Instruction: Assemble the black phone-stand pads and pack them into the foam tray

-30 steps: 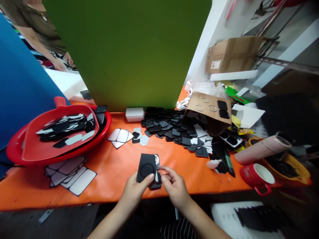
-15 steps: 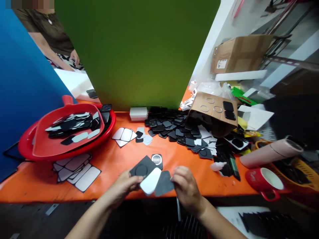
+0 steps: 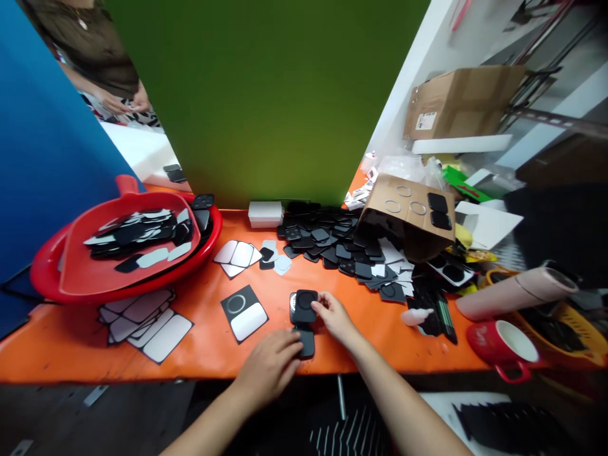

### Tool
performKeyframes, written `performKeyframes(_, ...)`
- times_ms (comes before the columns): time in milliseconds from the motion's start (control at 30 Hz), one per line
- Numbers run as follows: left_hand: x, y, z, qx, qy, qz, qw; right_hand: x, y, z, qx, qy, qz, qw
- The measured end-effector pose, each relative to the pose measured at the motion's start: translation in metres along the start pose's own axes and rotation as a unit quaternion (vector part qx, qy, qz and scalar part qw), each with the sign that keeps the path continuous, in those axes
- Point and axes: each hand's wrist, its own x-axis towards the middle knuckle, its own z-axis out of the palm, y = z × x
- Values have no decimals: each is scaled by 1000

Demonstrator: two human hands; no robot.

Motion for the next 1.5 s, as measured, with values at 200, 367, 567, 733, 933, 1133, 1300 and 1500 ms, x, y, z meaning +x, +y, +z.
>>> performKeyframes(200, 3, 3, 27, -5, -22, -2, 1000, 11, 19, 9, -16, -22, -4, 1000)
performKeyframes(367, 3, 1, 28, -19, -16, -12, 1000, 8, 17, 9, -36, -24, 0, 999)
performKeyframes(567, 5, 2, 29, -15, -10, -11, 1000, 6, 18, 10, -49, -22, 0, 999)
performKeyframes(733, 5, 1, 30, -14, 14, -1, 1000, 8, 22, 11, -61, -17, -2, 998)
performKeyframes(933, 5, 1, 31, 18, 11, 8, 1000, 8, 25, 12, -81, -6, -6, 997)
performKeyframes(1133, 6, 1, 31, 26, 10, 9, 1000, 7, 21, 12, -92, -3, -8, 996)
performKeyframes(1300, 5, 1, 31, 31, 8, 10, 999, 6, 19, 14, -95, 5, -1, 995)
performKeyframes(1500, 4, 0, 32, 26, 8, 8, 1000, 4, 15, 15, -96, 12, -6, 995)
